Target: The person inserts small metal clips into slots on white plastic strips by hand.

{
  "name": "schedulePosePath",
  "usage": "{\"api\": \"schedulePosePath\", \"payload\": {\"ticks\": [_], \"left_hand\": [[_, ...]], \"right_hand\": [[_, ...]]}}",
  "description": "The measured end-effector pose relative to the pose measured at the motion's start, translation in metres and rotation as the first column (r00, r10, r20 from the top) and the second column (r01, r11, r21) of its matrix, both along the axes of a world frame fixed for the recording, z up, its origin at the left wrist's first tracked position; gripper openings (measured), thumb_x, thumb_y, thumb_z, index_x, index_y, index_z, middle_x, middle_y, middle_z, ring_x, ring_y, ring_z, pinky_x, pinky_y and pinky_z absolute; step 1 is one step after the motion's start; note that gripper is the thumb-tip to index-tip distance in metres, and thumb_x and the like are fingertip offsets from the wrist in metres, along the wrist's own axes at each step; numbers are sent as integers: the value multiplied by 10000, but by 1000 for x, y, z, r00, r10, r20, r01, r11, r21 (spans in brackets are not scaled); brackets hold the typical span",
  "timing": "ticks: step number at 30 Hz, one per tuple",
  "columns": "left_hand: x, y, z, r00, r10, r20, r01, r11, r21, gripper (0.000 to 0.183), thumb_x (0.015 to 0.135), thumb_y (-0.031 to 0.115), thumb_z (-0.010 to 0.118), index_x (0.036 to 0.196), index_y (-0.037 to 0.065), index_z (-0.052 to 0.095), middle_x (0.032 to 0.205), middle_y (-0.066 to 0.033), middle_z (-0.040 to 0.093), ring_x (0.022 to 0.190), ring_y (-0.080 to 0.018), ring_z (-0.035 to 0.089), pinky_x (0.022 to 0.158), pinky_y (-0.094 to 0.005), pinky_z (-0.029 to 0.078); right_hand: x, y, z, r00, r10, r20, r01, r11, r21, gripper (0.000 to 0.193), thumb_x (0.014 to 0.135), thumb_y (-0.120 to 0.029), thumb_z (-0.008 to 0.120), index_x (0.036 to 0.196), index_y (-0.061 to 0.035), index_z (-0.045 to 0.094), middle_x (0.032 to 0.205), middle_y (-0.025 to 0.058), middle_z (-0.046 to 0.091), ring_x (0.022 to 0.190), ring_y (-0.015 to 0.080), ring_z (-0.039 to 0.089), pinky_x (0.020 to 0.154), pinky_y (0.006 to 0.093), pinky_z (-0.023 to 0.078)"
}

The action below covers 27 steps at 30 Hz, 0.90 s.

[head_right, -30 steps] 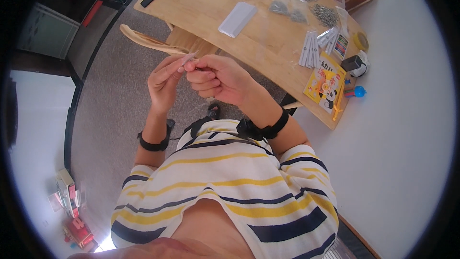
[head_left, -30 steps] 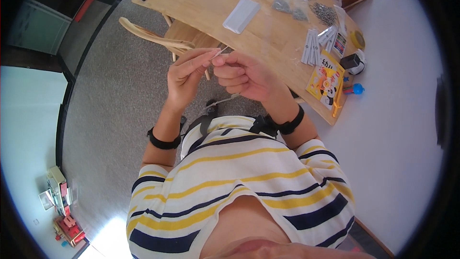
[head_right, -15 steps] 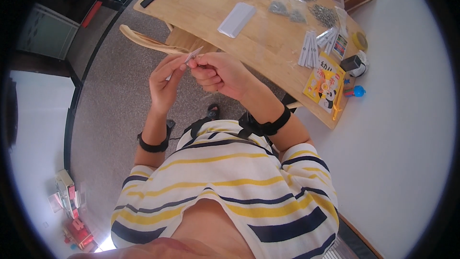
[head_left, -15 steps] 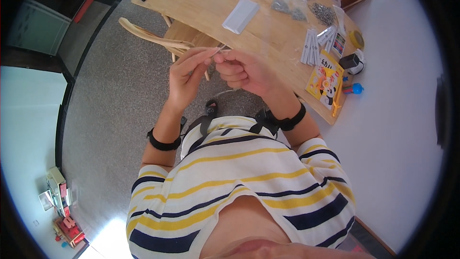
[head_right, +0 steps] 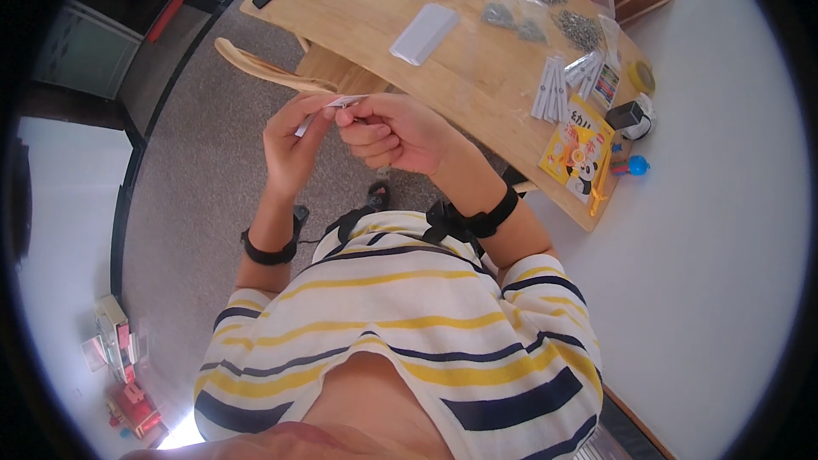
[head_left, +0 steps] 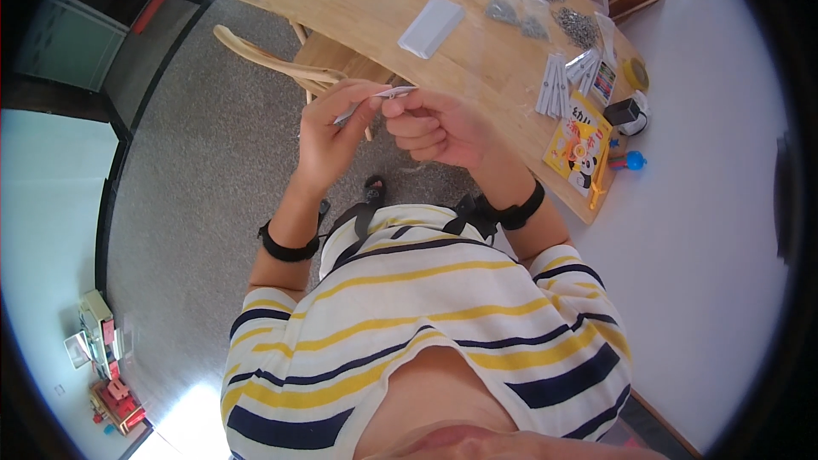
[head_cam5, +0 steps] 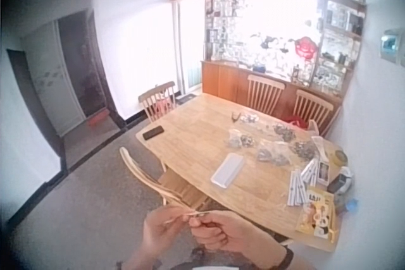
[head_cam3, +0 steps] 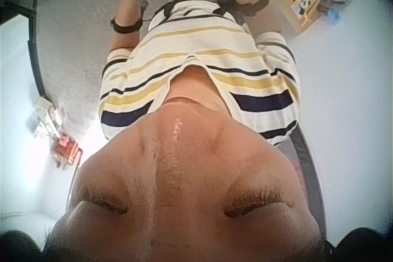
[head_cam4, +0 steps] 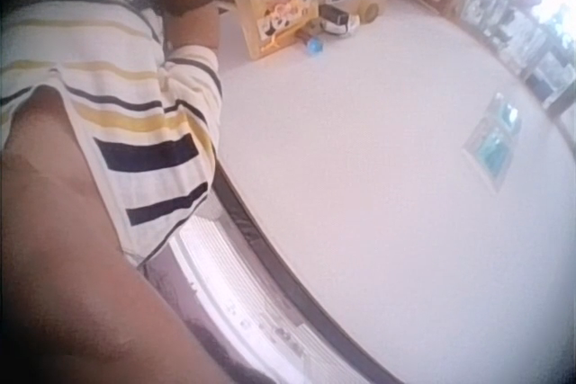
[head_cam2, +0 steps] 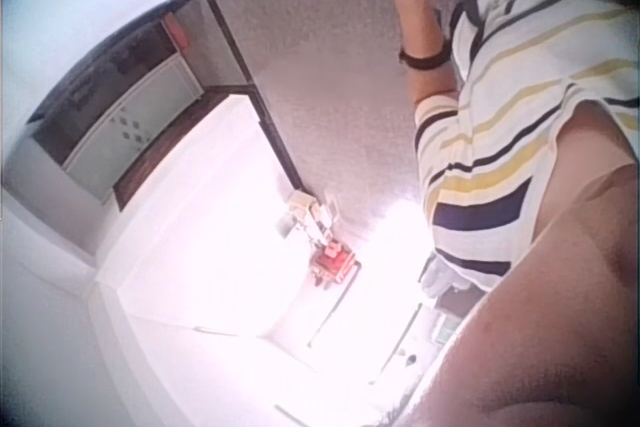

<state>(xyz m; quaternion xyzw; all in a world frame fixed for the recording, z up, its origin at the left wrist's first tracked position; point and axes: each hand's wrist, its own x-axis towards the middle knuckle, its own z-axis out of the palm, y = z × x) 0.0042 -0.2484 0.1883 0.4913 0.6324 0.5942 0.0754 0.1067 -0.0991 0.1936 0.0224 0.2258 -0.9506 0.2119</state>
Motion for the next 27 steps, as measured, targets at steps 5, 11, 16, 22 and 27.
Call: {"api": "schedulePosePath", "payload": {"ticks": [5, 11, 16, 22, 27], "left_hand": [[1, 2, 8, 1000, -13, 2, 13, 998, -54, 153, 817, -33, 561, 952, -1, 626, 869, -93, 624, 788, -168, 598, 668, -251, 464], [1, 5, 4, 972, 96, -215, -96, 995, 8, 141, 776, -28, 609, 909, 17, 623, 831, -99, 624, 715, -209, 611, 596, -264, 477], [-3, 10, 3, 938, 83, -336, -66, 996, 62, 166, 741, -26, 646, 897, 27, 625, 834, -97, 634, 699, -216, 620, 576, -277, 484], [-1, 10, 7, 981, 0, -193, 14, 998, 68, 165, 714, -40, 652, 863, 28, 632, 824, -94, 633, 726, -214, 628, 610, -270, 486], [-5, 10, 4, 971, 5, -240, 21, 994, 106, 185, 704, -53, 643, 869, 31, 636, 826, -96, 631, 738, -205, 626, 634, -268, 486]], "right_hand": [[1, 3, -7, 1000, 4, 5, -4, 999, 47, 196, 933, -199, 352, 819, -107, 483, 527, -90, 282, 404, 14, 219, 346, 168, 166], [6, 4, -8, 1000, -12, -20, 12, 1000, 2, 218, 947, -221, 338, 828, -105, 478, 499, -89, 288, 386, 14, 219, 339, 168, 165], [7, 6, -18, 998, 3, -60, -17, 971, -240, 242, 959, -231, 310, 817, -104, 459, 474, -86, 307, 368, 12, 234, 332, 169, 166], [5, 5, -26, 981, 98, -165, -163, 880, -447, 247, 959, -226, 297, 798, -110, 443, 463, -81, 320, 362, 31, 249, 332, 173, 190], [9, 1, -16, 996, 75, -51, -83, 978, -191, 289, 954, -256, 327, 799, -81, 497, 488, -55, 354, 385, 35, 283, 341, 182, 201]]}}
